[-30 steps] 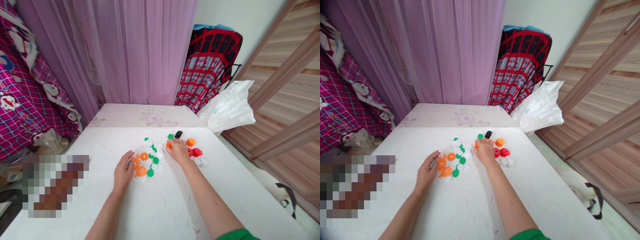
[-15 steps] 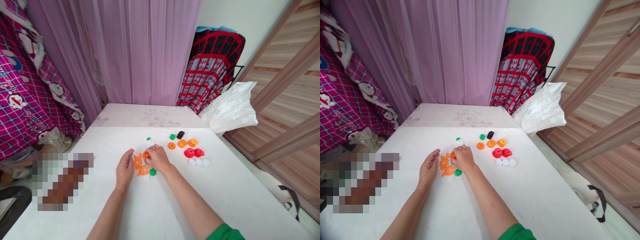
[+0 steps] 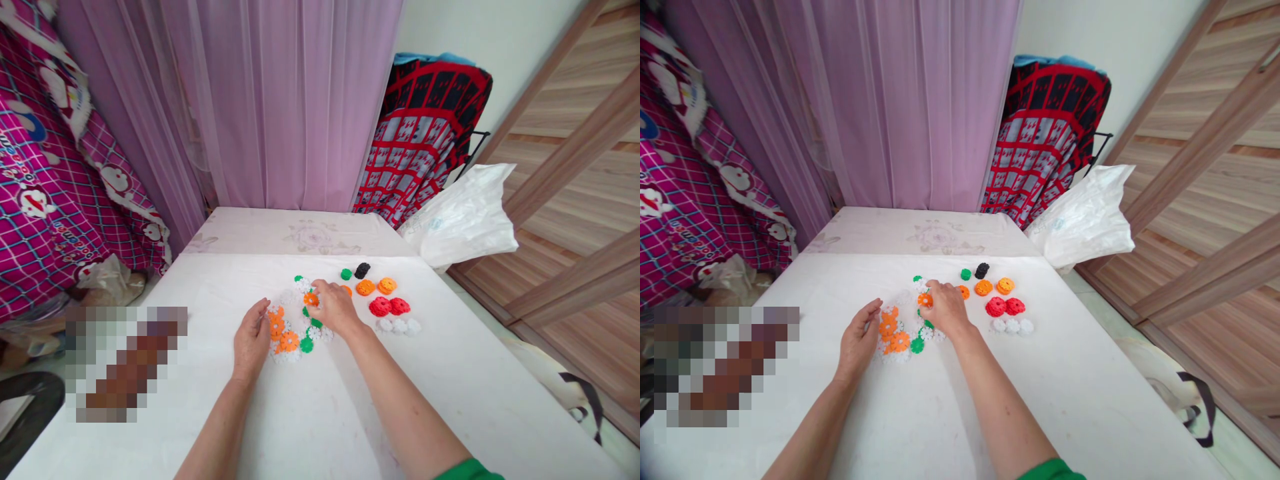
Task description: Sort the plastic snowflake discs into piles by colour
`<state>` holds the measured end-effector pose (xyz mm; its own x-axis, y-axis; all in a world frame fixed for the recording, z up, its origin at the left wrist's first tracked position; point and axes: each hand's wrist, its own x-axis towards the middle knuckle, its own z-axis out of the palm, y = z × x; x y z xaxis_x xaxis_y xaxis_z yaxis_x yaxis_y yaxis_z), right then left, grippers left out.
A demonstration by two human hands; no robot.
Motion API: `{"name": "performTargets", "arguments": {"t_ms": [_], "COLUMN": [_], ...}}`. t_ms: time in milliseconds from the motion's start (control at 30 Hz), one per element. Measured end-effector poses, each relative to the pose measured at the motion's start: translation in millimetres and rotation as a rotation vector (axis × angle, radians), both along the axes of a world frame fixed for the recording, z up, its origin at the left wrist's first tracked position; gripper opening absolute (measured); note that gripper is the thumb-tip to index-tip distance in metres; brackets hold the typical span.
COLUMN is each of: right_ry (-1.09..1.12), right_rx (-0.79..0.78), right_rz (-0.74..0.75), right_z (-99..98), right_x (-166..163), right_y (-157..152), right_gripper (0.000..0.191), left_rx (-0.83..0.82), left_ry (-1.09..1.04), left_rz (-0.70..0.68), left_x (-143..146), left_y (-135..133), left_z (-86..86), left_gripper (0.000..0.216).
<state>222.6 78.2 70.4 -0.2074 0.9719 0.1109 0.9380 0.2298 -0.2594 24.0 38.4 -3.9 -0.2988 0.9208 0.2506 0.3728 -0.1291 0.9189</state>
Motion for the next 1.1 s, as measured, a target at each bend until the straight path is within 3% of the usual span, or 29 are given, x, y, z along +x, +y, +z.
{"name": "performTargets", "arguments": {"t_ms": [133,267,733,933,1100], "right_ry": [-0.063,-0.164,-0.196,-0.153,0.018], "right_rx": [0.002,-0.023,-0.025,0.044,0.029], "right_rz": [-0.133,-0.177,-0.164,-0.101,0.150], "right_z": [7.9,9.5,-0.8,7.3,1.5], "right_x": [44.1,67.5,76.9,59.3,2.2], "right_y": [13.4,20.7,24.1,11.0,-5.9], "right_gripper": [0.045,0.045,0.044,0.025,0.025], "left_rx": [-0.016,-0.028,-0.039,0.032,0.079], "left_ry": [0.013,0.020,0.031,-0.055,-0.162], "left_rz": [-0.006,-0.016,-0.017,0.026,0.100], "left_x": [0.6,0.0,-1.1,-1.2,-3.2], "left_y": [-0.7,-0.4,-1.4,0.3,2.8], "left_z": [-0.7,-2.0,-3.0,-2.2,0.2], "left_gripper": [0.033,0.034,0.033,0.033,0.032]}}
